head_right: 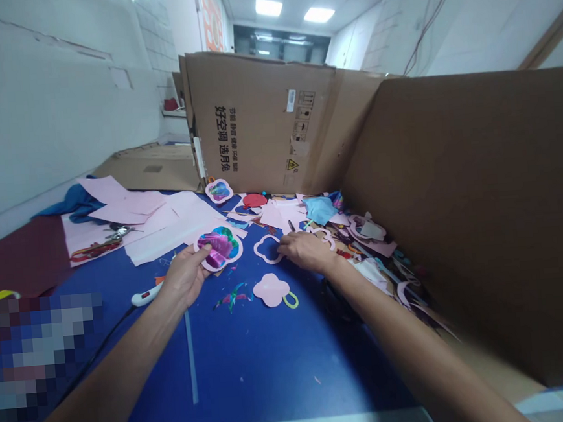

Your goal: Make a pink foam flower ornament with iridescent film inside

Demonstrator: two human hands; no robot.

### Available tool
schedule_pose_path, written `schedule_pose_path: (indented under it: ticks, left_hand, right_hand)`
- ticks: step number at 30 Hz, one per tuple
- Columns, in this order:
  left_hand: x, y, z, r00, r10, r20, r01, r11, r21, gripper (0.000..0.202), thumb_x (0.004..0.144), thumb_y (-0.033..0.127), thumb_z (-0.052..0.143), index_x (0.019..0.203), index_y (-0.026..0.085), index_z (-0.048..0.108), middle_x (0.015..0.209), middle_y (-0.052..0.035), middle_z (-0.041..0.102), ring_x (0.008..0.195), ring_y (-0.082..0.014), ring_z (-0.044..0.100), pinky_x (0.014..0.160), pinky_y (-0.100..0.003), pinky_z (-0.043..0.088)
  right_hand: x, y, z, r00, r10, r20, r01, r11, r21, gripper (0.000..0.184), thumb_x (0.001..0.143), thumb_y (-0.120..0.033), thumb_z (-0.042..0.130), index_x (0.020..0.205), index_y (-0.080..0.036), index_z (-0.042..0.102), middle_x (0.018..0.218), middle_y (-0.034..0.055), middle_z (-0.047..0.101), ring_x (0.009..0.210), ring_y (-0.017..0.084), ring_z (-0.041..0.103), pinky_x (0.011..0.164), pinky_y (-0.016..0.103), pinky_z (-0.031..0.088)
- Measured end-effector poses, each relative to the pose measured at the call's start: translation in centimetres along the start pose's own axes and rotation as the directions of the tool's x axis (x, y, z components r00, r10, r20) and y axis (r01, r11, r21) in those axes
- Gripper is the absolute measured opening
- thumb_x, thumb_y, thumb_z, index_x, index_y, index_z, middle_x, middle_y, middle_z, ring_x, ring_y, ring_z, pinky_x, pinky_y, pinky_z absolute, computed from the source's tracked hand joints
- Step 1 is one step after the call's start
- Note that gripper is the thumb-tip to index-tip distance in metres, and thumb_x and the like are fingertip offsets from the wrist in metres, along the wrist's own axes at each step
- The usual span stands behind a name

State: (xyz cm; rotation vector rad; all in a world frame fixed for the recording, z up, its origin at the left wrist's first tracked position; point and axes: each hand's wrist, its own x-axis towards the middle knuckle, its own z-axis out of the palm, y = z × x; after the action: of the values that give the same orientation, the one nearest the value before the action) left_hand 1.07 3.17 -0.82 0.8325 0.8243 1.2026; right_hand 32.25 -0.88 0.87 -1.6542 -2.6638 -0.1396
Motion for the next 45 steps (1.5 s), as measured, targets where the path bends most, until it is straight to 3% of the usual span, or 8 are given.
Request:
schedule_pose_path:
  ticks: [4, 10, 14, 17, 19, 27, 39, 45]
  left_hand:
    - [0.2, -0.2, -0.2, 1.000, 0.009, 0.006, -0.009, 1.000, 0.010, 0.031, 0.071, 0.032, 0.090, 0.090, 0.013, 0.075, 0.071, -0.0049, 0.073, 0.054, -0.0163, 0.062, 0.049, -0.026, 0.048]
    - [0.1, 0.0, -0.2, 1.000, 0.006, -0.002, -0.006, 1.000, 0.015, 0.027, 0.074, 0.030, 0.088, 0.091, 0.014, 0.076, 0.074, -0.0053, 0.074, 0.058, -0.0178, 0.066, 0.054, -0.028, 0.053]
    - [0.2, -0.1, -0.2, 1.000, 0.002, 0.009, -0.002, 1.000, 0.030, 0.030, 0.071, 0.033, 0.090, 0.090, 0.015, 0.075, 0.069, -0.0033, 0.071, 0.052, -0.0156, 0.061, 0.049, -0.026, 0.047]
    - [0.3, -0.4, -0.3, 1.000, 0.008, 0.017, -0.009, 0.999, 0.052, 0.033, 0.069, 0.037, 0.091, 0.087, 0.014, 0.075, 0.069, -0.0043, 0.071, 0.053, -0.0155, 0.061, 0.048, -0.025, 0.046]
    - [0.4, -0.6, -0.4, 1.000, 0.009, 0.016, -0.010, 0.998, 0.061, 0.036, 0.068, 0.038, 0.092, 0.086, 0.013, 0.075, 0.069, -0.0049, 0.072, 0.053, -0.0156, 0.061, 0.048, -0.025, 0.046]
    - [0.1, -0.5, -0.2, 1.000, 0.008, -0.012, -0.008, 0.999, 0.043, 0.035, 0.067, 0.038, 0.094, 0.082, 0.014, 0.074, 0.066, -0.0039, 0.070, 0.052, -0.0152, 0.060, 0.048, -0.026, 0.046]
    - [0.0, -0.3, -0.1, 1.000, -0.023, 0.017, 0.023, 1.000, -0.008, 0.033, 0.068, 0.035, 0.095, 0.082, 0.015, 0.072, 0.063, -0.0001, 0.067, 0.050, -0.0130, 0.057, 0.047, -0.023, 0.044]
    - [-0.4, -0.3, 0.0, 0.964, -0.211, 0.162, 0.226, 0.971, -0.080, 0.011, 0.081, 0.016, 0.084, 0.086, 0.013, 0.076, 0.077, -0.0083, 0.076, 0.063, -0.0154, 0.069, 0.061, -0.026, 0.058]
  right_hand:
    - [0.9, 0.0, 0.2, 0.993, -0.111, 0.045, 0.112, 0.993, -0.029, 0.026, 0.108, -0.021, 0.056, 0.104, -0.020, 0.082, 0.112, 0.0143, 0.076, 0.103, 0.026, 0.068, 0.094, 0.036, 0.047]
    - [1.0, 0.3, 1.0, 0.997, -0.067, 0.037, 0.066, 0.998, 0.008, 0.027, 0.107, -0.021, 0.055, 0.100, -0.017, 0.081, 0.108, 0.0154, 0.077, 0.100, 0.026, 0.069, 0.095, 0.035, 0.046]
    - [1.0, 0.0, 1.5, 0.988, 0.137, -0.075, -0.125, 0.981, 0.148, 0.026, 0.106, -0.020, 0.055, 0.116, -0.020, 0.079, 0.116, 0.0122, 0.078, 0.103, 0.024, 0.072, 0.090, 0.031, 0.049]
    - [2.2, -0.4, 1.5, 0.904, 0.402, -0.147, -0.345, 0.887, 0.307, 0.025, 0.103, -0.021, 0.060, 0.121, -0.019, 0.076, 0.117, 0.0103, 0.080, 0.102, 0.022, 0.073, 0.088, 0.029, 0.051]
    - [3.5, -0.5, 1.5, 0.858, 0.507, -0.083, -0.446, 0.816, 0.366, 0.028, 0.099, -0.022, 0.064, 0.125, -0.019, 0.074, 0.116, 0.0089, 0.080, 0.100, 0.020, 0.074, 0.084, 0.026, 0.051]
    - [7.9, -0.8, 2.5, 0.785, 0.620, -0.007, -0.602, 0.764, 0.233, 0.028, 0.091, -0.024, 0.068, 0.118, -0.024, 0.076, 0.118, 0.0125, 0.080, 0.106, 0.027, 0.074, 0.082, 0.032, 0.052]
    - [7.1, -2.1, 2.5, 0.777, 0.625, -0.073, -0.613, 0.778, 0.135, 0.033, 0.107, -0.030, 0.049, 0.128, -0.024, 0.073, 0.123, 0.0168, 0.078, 0.110, 0.032, 0.073, 0.085, 0.037, 0.051]
    - [5.9, -3.9, 1.1, 0.761, 0.622, -0.185, -0.579, 0.780, 0.239, 0.032, 0.104, -0.029, 0.053, 0.130, -0.029, 0.072, 0.119, 0.0085, 0.081, 0.104, 0.028, 0.073, 0.077, 0.033, 0.047]
